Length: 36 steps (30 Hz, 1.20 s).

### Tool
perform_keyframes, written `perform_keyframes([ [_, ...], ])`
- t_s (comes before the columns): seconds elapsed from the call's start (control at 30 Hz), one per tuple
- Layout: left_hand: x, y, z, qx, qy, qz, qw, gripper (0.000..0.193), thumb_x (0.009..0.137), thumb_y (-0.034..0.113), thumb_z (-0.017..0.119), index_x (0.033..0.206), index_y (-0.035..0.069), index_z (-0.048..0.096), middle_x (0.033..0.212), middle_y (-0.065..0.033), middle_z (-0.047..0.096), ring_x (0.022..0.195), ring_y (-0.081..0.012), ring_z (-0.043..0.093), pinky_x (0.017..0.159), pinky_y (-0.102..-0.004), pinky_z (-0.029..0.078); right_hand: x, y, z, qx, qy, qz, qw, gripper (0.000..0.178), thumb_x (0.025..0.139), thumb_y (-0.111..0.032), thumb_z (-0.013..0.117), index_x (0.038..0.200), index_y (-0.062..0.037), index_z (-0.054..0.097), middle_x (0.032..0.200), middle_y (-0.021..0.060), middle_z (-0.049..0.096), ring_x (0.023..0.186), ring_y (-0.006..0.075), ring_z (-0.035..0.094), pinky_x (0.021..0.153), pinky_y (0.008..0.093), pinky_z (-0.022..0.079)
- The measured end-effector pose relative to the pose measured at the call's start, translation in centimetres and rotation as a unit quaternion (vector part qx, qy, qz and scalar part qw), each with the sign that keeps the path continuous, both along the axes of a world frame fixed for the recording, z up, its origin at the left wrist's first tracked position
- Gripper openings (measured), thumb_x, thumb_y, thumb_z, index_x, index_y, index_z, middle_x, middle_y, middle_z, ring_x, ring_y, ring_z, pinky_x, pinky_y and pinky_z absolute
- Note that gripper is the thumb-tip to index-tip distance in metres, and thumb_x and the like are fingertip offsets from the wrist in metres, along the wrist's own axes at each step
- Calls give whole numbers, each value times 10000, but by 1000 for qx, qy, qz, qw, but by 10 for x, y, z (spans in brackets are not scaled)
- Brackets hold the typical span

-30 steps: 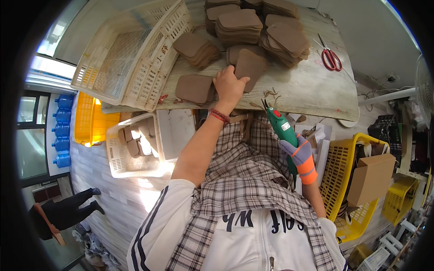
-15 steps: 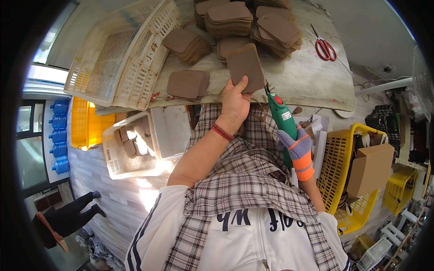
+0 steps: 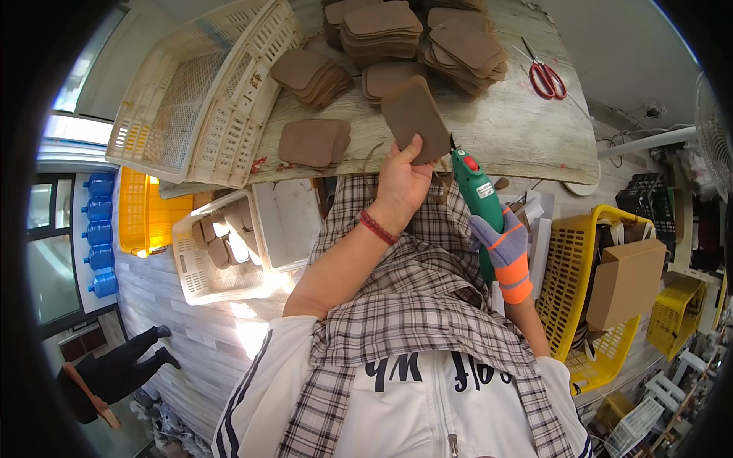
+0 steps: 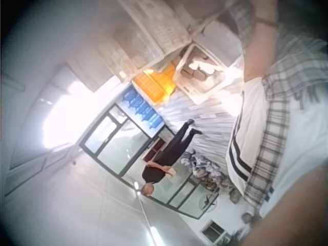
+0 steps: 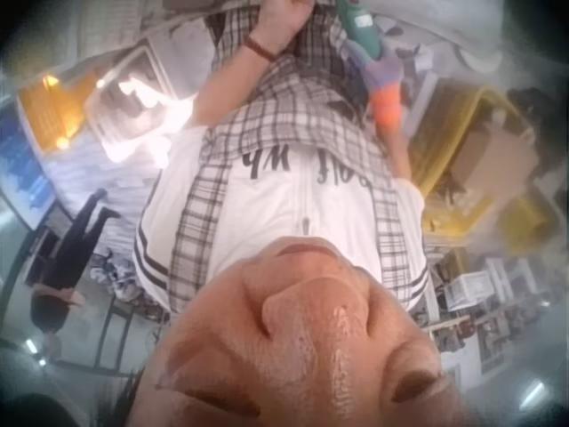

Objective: The person uses a handheld rotary tool to trim the edges of stacked brown cardboard pieces. They pick up each piece, run the tool along the perimeter, and place the trimmed piece back on the table.

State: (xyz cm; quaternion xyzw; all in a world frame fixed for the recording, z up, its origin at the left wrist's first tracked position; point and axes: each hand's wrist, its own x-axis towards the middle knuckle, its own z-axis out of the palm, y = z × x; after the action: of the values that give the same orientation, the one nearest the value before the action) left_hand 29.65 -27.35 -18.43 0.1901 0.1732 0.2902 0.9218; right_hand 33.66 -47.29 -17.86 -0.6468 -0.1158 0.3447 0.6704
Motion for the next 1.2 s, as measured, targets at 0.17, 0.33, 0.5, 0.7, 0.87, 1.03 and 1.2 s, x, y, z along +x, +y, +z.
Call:
perform_keyframes([
  [0.17, -2, -6, 4, 18, 10, -21, 1000, 361, 874, 61, 587, 1208, 47, 451, 1164, -74, 558, 1074, -219, 540, 950, -378, 433, 2, 0, 7, -1, 16, 6, 1000, 377, 780, -148, 730, 1050, 29, 536, 758, 38, 617, 562, 68, 548, 463, 203, 424],
  [0.33, -5, -8, 3, 48, 34, -34, 998, 346, 878, 60, 581, 1200, 49, 455, 1176, -79, 554, 1071, -219, 544, 946, -384, 437, 4, 2, 6, 12, 8, -5, 1000, 360, 781, -139, 726, 1037, 30, 536, 757, 44, 619, 555, 71, 552, 463, 201, 428],
  [0.5, -10, -14, 6, 69, 82, -48, 993, 287, 877, 63, 583, 1153, 81, 504, 1126, -61, 591, 1007, -198, 571, 863, -367, 457, 8, 3, 10, -12, -10, -3, 1000, 353, 784, -135, 721, 1036, 29, 536, 750, 40, 621, 567, 69, 561, 472, 200, 439],
  [0.7, -16, -15, -3, 122, 85, -75, 986, 266, 888, 40, 552, 1149, 64, 507, 1124, -72, 590, 1015, -202, 575, 888, -395, 478, 13, 3, 11, -10, -17, -20, 1000, 353, 788, -136, 719, 1048, 28, 545, 760, 41, 629, 594, 73, 577, 482, 202, 457],
  [0.87, -22, -15, -3, 151, 100, -79, 980, 260, 874, 19, 560, 1132, 37, 531, 1089, -67, 615, 958, -162, 603, 826, -312, 510, 15, 2, 20, 7, -6, -25, 1000, 360, 789, -134, 717, 1065, 22, 548, 774, 42, 632, 586, 75, 576, 493, 201, 466],
  [1.03, -33, 4, 1, 239, 144, -113, 954, 269, 867, -1, 554, 1136, 9, 545, 1083, -85, 620, 942, -152, 608, 821, -288, 513, 20, -11, 23, -10, -3, 13, 1000, 383, 781, -155, 727, 1073, 17, 548, 756, 35, 624, 575, 75, 567, 502, 204, 464],
  [1.2, -45, 31, 20, 329, 213, -171, 904, 322, 860, -10, 548, 1181, -17, 535, 1057, -76, 627, 899, -130, 608, 806, -262, 506, 25, -30, 20, -85, -39, 77, 993, 414, 752, -202, 759, 1044, 17, 563, 732, 32, 617, 567, 67, 551, 510, 209, 458],
])
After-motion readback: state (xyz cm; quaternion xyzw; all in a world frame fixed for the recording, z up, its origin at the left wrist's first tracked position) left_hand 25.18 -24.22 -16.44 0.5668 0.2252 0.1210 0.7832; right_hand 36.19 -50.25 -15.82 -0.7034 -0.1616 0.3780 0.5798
